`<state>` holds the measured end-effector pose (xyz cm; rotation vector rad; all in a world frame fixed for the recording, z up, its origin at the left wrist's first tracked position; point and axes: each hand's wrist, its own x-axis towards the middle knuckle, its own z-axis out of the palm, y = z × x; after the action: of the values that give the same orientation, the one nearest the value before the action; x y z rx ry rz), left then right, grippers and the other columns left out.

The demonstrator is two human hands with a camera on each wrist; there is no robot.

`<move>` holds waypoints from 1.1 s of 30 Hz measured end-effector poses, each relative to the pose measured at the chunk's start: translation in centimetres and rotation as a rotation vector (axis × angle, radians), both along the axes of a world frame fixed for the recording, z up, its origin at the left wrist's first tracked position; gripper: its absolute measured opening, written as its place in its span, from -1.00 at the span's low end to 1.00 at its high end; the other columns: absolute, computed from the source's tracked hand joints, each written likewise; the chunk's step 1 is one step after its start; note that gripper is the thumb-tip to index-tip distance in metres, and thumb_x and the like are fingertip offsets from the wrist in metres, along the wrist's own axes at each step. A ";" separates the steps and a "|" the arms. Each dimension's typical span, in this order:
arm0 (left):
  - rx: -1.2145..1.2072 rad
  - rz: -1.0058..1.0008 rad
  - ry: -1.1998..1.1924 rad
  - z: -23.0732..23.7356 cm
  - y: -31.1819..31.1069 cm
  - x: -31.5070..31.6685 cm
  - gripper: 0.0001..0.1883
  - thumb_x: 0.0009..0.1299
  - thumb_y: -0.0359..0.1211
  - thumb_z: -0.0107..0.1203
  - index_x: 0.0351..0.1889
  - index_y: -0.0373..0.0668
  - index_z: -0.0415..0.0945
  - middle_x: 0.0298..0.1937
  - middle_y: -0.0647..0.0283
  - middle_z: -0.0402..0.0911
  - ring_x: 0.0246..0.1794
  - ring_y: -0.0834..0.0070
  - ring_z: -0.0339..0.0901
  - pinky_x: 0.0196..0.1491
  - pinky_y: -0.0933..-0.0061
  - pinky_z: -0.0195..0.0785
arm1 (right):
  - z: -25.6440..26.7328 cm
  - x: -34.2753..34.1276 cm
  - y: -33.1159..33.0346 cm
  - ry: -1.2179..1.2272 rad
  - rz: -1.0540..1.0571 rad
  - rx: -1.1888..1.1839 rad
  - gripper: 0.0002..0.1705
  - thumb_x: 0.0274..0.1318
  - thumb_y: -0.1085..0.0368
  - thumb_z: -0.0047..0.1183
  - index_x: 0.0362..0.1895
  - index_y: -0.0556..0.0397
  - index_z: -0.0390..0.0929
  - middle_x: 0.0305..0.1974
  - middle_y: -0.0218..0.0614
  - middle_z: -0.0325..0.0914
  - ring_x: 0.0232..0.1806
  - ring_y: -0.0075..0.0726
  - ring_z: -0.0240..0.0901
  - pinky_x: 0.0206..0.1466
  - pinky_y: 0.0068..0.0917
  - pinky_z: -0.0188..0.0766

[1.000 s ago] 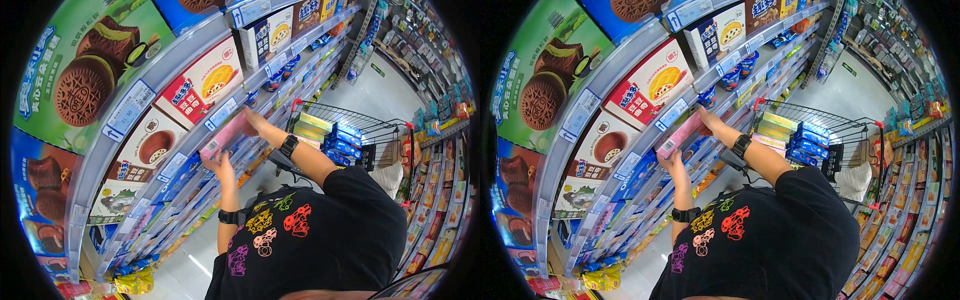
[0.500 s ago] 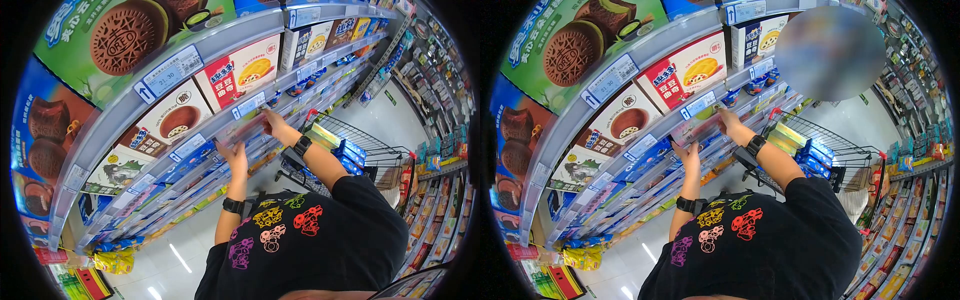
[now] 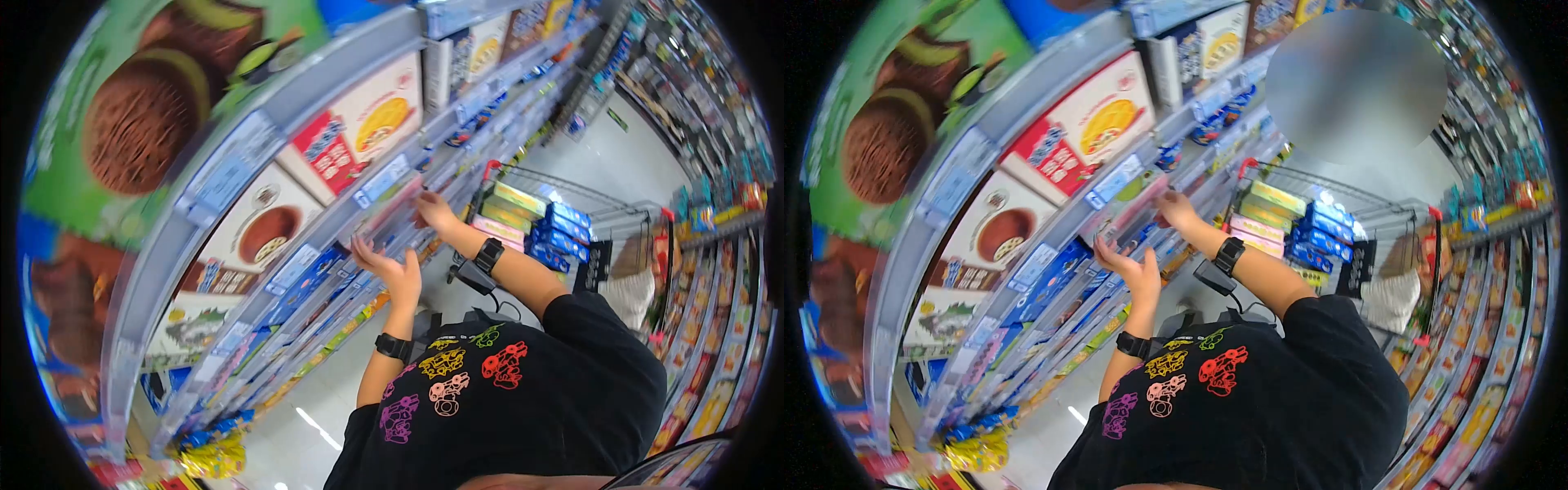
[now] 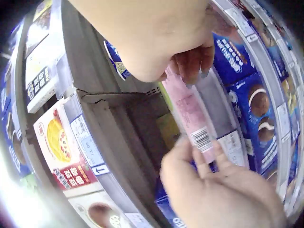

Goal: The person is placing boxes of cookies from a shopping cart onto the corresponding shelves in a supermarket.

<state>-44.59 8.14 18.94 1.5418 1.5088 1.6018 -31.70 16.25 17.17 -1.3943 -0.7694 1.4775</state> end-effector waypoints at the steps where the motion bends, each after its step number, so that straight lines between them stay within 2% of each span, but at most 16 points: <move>1: 0.002 -0.032 0.036 0.1 -0.1 0.7 -0.12 0.07 -0.46 0.08 0.34 -0.25 -0.20 0.32 -0.10 -0.20 0.15 0.08 0.11 0.10 0.17 0.13 | -0.6 0.5 -0.8 -0.058 0.022 0.030 -0.79 0.12 0.17 -0.03 -0.31 0.04 0.42 -0.57 -0.31 0.46 -0.63 -0.45 0.41 -0.57 -0.52 0.39; 4: -0.046 -0.194 0.081 -1.3 -0.3 2.9 -0.13 0.07 -0.46 0.09 0.33 -0.24 -0.17 0.31 -0.10 -0.14 0.14 0.09 0.13 0.08 0.18 0.14 | -2.4 3.2 -4.3 -0.243 0.067 0.098 -0.80 0.11 0.27 -0.06 -0.25 0.13 0.42 -0.56 -0.31 0.48 -0.61 -0.47 0.41 -0.55 -0.54 0.38; 5: -0.065 -0.227 0.085 -2.1 -0.5 4.1 -0.15 0.06 -0.46 0.09 0.33 -0.24 -0.13 0.28 -0.09 -0.07 0.13 0.10 0.14 0.08 0.18 0.14 | -4.0 4.4 -5.7 -0.210 0.034 0.163 -0.83 0.09 0.30 -0.06 -0.27 0.14 0.40 -0.56 -0.30 0.49 -0.58 -0.48 0.43 -0.55 -0.54 0.38; 8: -0.158 -0.448 0.101 -4.7 -1.6 7.9 -0.16 0.06 -0.47 0.10 0.32 -0.24 -0.09 0.25 -0.08 -0.02 0.12 0.12 0.15 0.07 0.17 0.15 | -7.4 9.7 -10.6 -0.279 -0.099 0.137 -0.85 0.07 0.31 -0.02 -0.30 0.12 0.41 -0.56 -0.30 0.51 -0.56 -0.48 0.47 -0.53 -0.53 0.39; 12: -0.139 -0.716 0.210 -7.4 -4.3 14.3 -0.17 0.03 -0.45 0.16 0.29 -0.28 -0.02 0.21 -0.07 0.09 0.14 0.06 0.14 0.14 0.14 0.08 | -10.0 17.5 -19.3 -0.638 -0.384 -0.035 -0.84 0.04 0.26 0.05 -0.40 0.10 0.47 -0.57 -0.26 0.54 -0.57 -0.47 0.50 -0.47 -0.49 0.42; 13: -0.218 -0.781 0.204 -8.8 -5.2 15.9 -0.18 0.02 -0.45 0.17 0.27 -0.29 0.00 0.18 -0.09 0.14 0.18 0.03 0.11 0.22 0.12 -0.01 | -10.1 19.1 -22.0 -0.704 -0.478 -0.076 -0.80 -0.01 0.20 0.08 -0.41 0.08 0.48 -0.54 -0.22 0.55 -0.54 -0.43 0.51 -0.46 -0.45 0.40; 14: -0.260 -0.868 0.218 -9.1 -5.8 17.3 -0.21 0.03 -0.44 0.17 0.26 -0.29 0.03 0.17 -0.08 0.18 0.22 0.04 0.09 0.26 0.13 -0.08 | -9.8 20.5 -24.5 -0.816 -0.537 -0.125 -0.79 -0.06 0.20 0.07 -0.40 0.08 0.48 -0.56 -0.22 0.54 -0.55 -0.27 0.50 -0.46 -0.38 0.40; 16: -0.268 -0.986 0.222 -10.7 -6.9 20.4 -0.24 0.03 -0.44 0.17 0.23 -0.29 0.08 0.14 -0.07 0.23 0.20 0.06 0.13 0.27 0.14 -0.09 | -10.3 22.6 -29.4 -0.897 -0.637 -0.268 -0.78 -0.11 0.23 0.06 -0.38 0.10 0.48 -0.48 -0.20 0.54 -0.36 -0.10 0.50 -0.31 -0.29 0.41; 17: -0.244 -0.976 0.237 -11.5 -7.6 21.9 -0.35 0.09 -0.44 0.13 0.18 -0.26 0.17 0.08 -0.01 0.33 0.11 0.16 0.27 0.17 0.19 0.10 | -10.3 23.5 -31.7 -1.002 -0.636 -0.275 -0.76 -0.12 0.22 0.06 -0.34 0.07 0.48 -0.42 -0.18 0.54 -0.27 -0.08 0.47 -0.21 -0.25 0.38; 20: -0.569 -1.096 0.150 -11.8 -9.9 26.0 -0.47 0.15 -0.46 0.08 0.13 -0.23 0.25 0.00 0.06 0.42 -0.01 0.28 0.38 0.01 0.29 0.28 | -10.2 25.1 -37.7 -1.257 -0.554 -0.218 -0.68 -0.15 0.20 0.06 -0.23 0.02 0.48 -0.26 -0.16 0.52 -0.06 -0.06 0.38 0.02 -0.16 0.27; 21: -0.527 -1.113 0.131 -13.2 -10.8 27.2 -0.58 0.20 -0.46 0.04 0.06 -0.22 0.33 -0.09 0.12 0.49 -0.11 0.38 0.45 -0.11 0.39 0.35 | -10.1 25.8 -39.5 -1.311 -0.485 -0.148 -0.65 -0.16 0.20 0.07 -0.19 0.02 0.48 -0.23 -0.17 0.50 -0.02 -0.08 0.35 0.06 -0.14 0.22; 24: -0.526 -1.158 0.221 -15.0 -13.8 30.6 -0.66 0.22 -0.47 0.03 -0.01 -0.27 0.36 -0.17 0.19 0.54 -0.17 0.47 0.47 -0.03 0.46 0.31 | -9.9 27.3 -42.9 -1.433 -0.342 -0.028 -0.60 -0.16 0.19 0.07 -0.13 0.00 0.47 -0.21 -0.22 0.49 -0.01 -0.11 0.33 0.10 -0.13 0.17; 25: -0.505 -1.171 0.237 -15.8 -14.5 31.5 -0.69 0.22 -0.44 0.04 -0.05 -0.24 0.40 -0.21 0.15 0.56 -0.20 0.40 0.50 -0.07 0.41 0.34 | -9.8 27.8 -43.4 -1.470 -0.303 0.004 -0.59 -0.16 0.19 0.07 -0.12 -0.01 0.48 -0.21 -0.23 0.49 -0.03 -0.12 0.33 0.10 -0.13 0.17; 28: -0.520 -1.206 0.277 -16.7 -15.6 33.3 -0.73 0.22 -0.44 0.03 -0.09 -0.25 0.44 -0.22 0.16 0.57 -0.22 0.43 0.50 -0.09 0.43 0.34 | -10.3 29.6 -43.2 -1.290 -0.165 -0.056 -0.55 -0.18 0.20 0.10 -0.08 -0.02 0.48 -0.17 -0.26 0.51 -0.07 -0.14 0.34 0.08 -0.16 0.19; 32: -0.613 -1.162 0.352 -17.5 -14.1 33.4 -0.73 0.21 -0.46 0.04 -0.10 -0.26 0.45 -0.25 0.20 0.57 -0.24 0.51 0.49 -0.14 0.49 0.34 | -12.1 31.6 -41.5 -1.049 -0.112 -0.195 -0.59 -0.09 0.07 0.06 -0.10 -0.08 0.52 -0.31 -0.29 0.59 -0.18 -0.14 0.42 0.06 -0.19 0.21; 33: -0.591 -1.156 0.345 -17.2 -13.7 33.2 -0.74 0.22 -0.42 0.03 -0.13 -0.26 0.46 -0.31 0.24 0.54 -0.30 0.53 0.47 -0.20 0.51 0.34 | -12.1 32.2 -41.0 -1.028 -0.052 -0.254 -0.56 -0.05 0.01 0.04 -0.08 -0.08 0.51 -0.35 -0.31 0.60 -0.22 -0.10 0.47 -0.02 -0.21 0.29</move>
<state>-11.35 -5.54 1.74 1.8006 0.7653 0.2245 0.45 -24.73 5.09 -2.3814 -1.1544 0.7493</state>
